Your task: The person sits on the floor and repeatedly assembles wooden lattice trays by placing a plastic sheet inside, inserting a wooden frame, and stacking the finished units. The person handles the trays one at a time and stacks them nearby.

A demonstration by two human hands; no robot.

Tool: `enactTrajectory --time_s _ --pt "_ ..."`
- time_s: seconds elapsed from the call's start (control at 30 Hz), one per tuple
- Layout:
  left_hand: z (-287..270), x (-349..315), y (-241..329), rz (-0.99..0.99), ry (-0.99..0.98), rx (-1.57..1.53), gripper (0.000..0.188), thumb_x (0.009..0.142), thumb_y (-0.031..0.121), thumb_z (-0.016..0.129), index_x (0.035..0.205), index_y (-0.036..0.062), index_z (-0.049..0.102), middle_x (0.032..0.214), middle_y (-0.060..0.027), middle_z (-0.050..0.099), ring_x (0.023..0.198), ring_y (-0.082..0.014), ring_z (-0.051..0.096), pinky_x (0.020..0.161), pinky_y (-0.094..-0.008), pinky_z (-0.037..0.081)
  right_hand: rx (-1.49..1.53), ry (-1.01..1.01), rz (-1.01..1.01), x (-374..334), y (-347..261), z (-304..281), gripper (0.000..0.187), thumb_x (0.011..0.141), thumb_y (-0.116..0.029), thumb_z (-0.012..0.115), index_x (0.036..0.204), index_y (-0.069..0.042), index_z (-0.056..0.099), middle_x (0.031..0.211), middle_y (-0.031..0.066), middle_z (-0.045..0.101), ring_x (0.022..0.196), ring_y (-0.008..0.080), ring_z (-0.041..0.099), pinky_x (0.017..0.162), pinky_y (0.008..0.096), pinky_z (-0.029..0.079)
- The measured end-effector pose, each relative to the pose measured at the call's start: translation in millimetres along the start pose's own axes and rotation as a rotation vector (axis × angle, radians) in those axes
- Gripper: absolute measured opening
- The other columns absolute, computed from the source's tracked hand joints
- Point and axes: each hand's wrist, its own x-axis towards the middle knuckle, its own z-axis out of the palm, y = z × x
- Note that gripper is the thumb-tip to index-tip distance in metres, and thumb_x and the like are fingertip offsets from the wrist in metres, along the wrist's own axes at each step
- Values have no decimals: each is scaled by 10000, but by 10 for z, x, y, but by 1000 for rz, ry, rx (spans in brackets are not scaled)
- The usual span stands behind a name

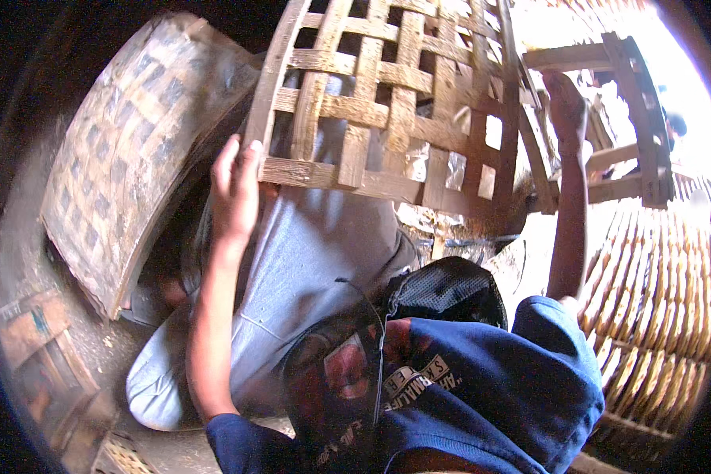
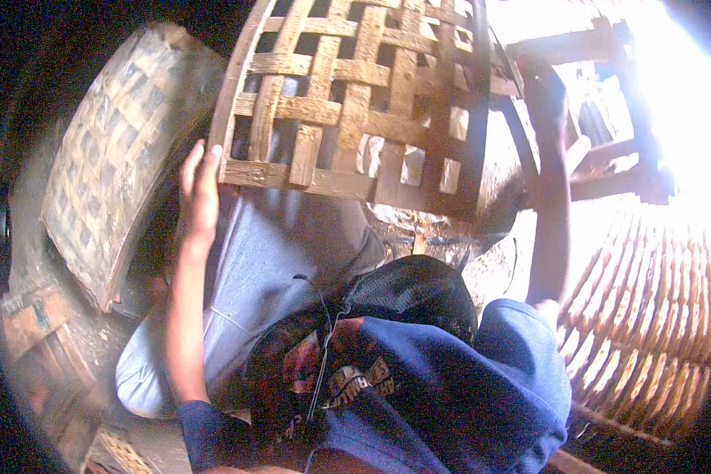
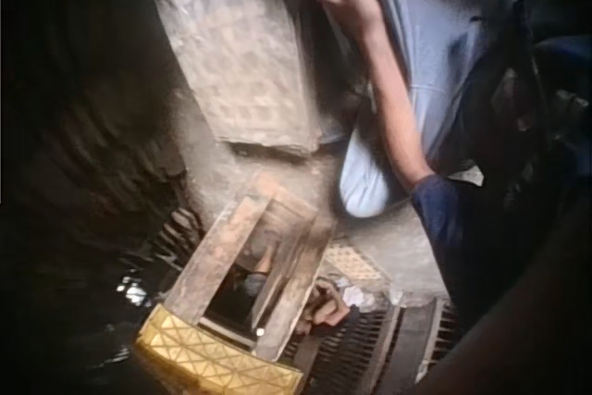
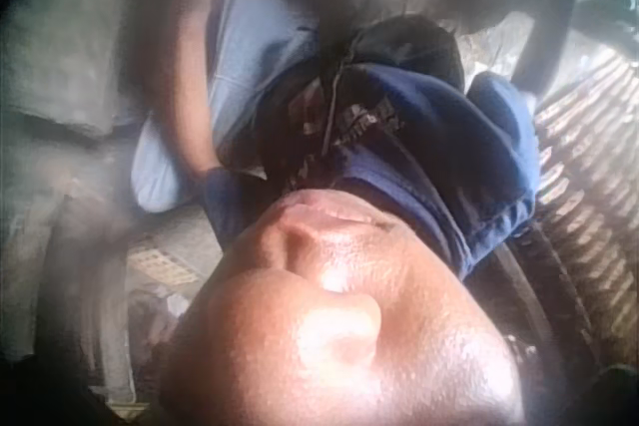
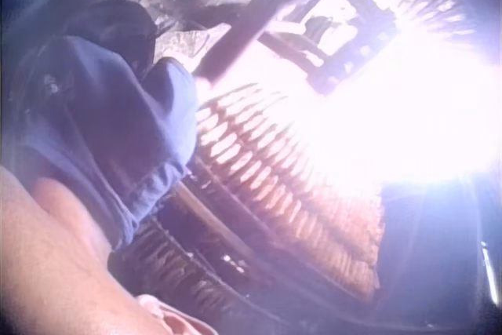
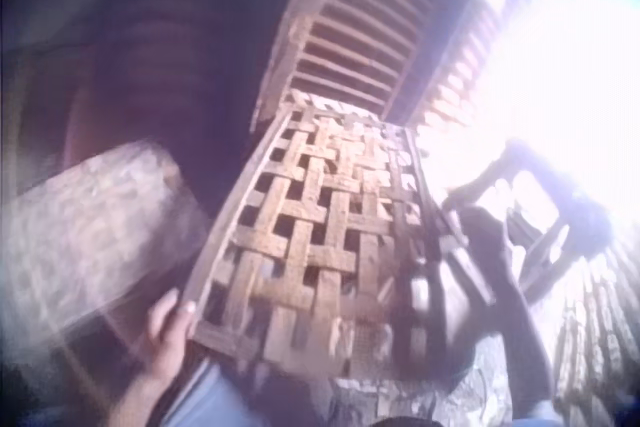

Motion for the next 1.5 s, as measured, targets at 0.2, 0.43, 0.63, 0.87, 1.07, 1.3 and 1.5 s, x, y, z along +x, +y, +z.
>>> enactTrajectory --time_s 0.2,0.43,0.63,0.87,1.07,1.3,1.5 --pt "-77 494 666 -176 -576 -162 328 987 384 607 1049 61 613 836 -58 679 690 -110 652 648 -258 539 675 -164 559 -952 -472 248 530 1018 -455 522 1417 -107 533 1202 90 678 1010 165 637 893 337 502" --pt "325 344 938 94 -286 -32 280 1006 267 581 875 19 594 682 -31 605 518 -103 594 474 -240 491 732 -53 393 -838 -469 415 443 980 -379 637 1261 -37 622 1071 38 677 857 108 605 722 264 489" --pt "347 273 1895 390 -309 56 217 975 159 598 821 14 553 654 -13 570 511 -75 557 472 -246 455 594 152 427 -792 -488 540 562 988 -438 604 1331 7 579 1160 76 652 998 155 587 906 299 450" --pt "484 410 2430 196 -464 197 180 1025 195 531 1076 26 565 733 19 521 557 -30 439 484 -185 387 704 126 475 -699 -517 672 435 1021 -379 563 1229 -3 630 774 -29 583 655 61 494 585 243 408" --pt "540 416 2106 150 -432 115 175 1030 185 529 983 19 559 729 18 503 579 -28 447 472 -191 389 737 169 452 -832 -352 725 238 1025 -278 557 1040 -48 617 639 -47 471 479 70 443 429 251 370" --pt "534 636 2120 151 -470 216 130 1001 140 523 1002 17 566 693 9 512 508 -43 437 443 -219 376 843 150 414 -827 -392 725 267 1016 -296 570 1015 -36 632 648 -32 496 517 69 468 467 259 413" --pt "493 484 2249 289 -483 60 105 978 114 596 937 17 589 683 8 530 507 -28 454 425 -193 366 572 270 394 -846 -82 1058 330 1014 -326 573 957 -15 670 680 -25 555 616 55 458 547 272 365"
